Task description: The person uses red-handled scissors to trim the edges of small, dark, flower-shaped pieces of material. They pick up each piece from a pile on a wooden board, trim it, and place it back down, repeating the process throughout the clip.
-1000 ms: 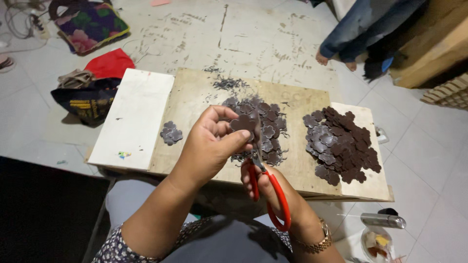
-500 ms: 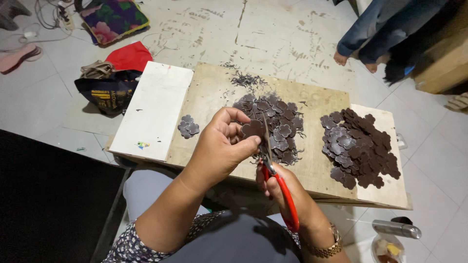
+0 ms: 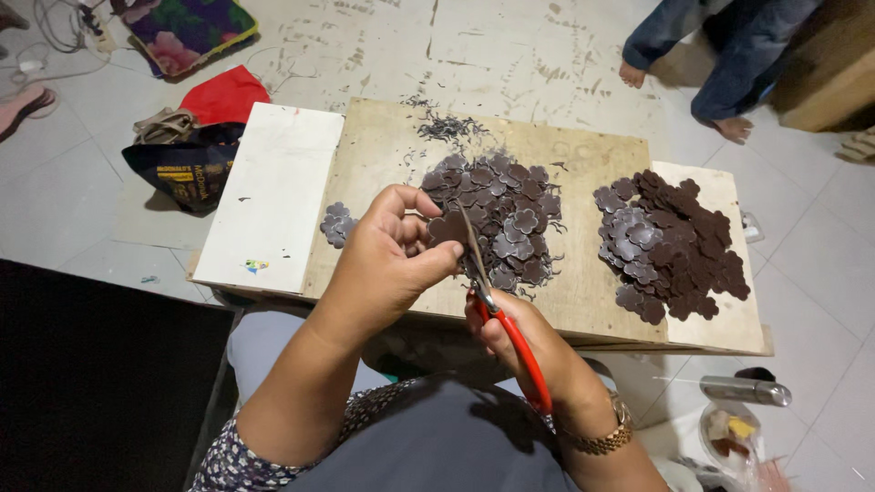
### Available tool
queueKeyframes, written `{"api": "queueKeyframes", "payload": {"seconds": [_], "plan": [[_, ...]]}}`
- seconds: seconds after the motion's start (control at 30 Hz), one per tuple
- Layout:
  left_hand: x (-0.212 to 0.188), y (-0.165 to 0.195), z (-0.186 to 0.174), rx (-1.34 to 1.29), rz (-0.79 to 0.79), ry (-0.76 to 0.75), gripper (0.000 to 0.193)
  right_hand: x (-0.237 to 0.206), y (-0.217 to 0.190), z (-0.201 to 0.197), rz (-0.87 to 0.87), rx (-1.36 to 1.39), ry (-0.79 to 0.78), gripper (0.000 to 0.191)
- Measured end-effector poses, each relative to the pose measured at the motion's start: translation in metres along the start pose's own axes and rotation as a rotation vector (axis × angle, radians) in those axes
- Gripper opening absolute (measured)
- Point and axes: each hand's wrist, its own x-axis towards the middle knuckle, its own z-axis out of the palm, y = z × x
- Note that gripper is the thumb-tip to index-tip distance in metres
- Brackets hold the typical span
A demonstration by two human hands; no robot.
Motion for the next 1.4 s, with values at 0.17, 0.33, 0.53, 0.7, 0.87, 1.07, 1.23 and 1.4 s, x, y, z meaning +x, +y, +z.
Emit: {"api": "queueKeyframes", "payload": {"seconds": [0.17, 0.33, 0.53, 0.7, 0.87, 1.07, 1.23, 1.4], "plan": [[0.004, -0.002, 0.003, -0.056, -0.010, -0.001, 0.035, -0.002, 0.002, 0.000, 0.024, 0.035, 0.031, 0.063], [0.006, -0.005, 0.005, -0.145, -0.035, -0.028, 0.034, -0.002, 0.003, 0.000, 0.016, 0.071, 0.038, 0.063], [0.009, -0.007, 0.006, -0.184, -0.051, -0.063, 0.033, -0.002, 0.001, -0.002, -0.067, 0.035, -0.005, 0.066], [0.011, -0.011, 0.004, -0.201, -0.067, -0.042, 0.032, -0.001, 0.001, -0.002, -0.014, 0.067, 0.013, 0.069], [0.013, -0.014, 0.004, -0.193, -0.071, -0.038, 0.029, -0.001, 0.001, -0.003, -0.032, 0.051, 0.033, 0.069], [0.012, -0.015, 0.003, -0.183, -0.070, -0.100, 0.011, -0.001, 0.004, -0.003, -0.105, 0.039, -0.008, 0.070], [0.012, -0.018, 0.003, -0.206, -0.063, -0.109, 0.012, -0.004, 0.005, -0.002, -0.034, 0.087, 0.017, 0.072], [0.012, -0.020, 0.004, -0.247, -0.073, -0.117, 0.011, -0.004, 0.004, -0.002, -0.006, 0.109, 0.026, 0.072]]}}
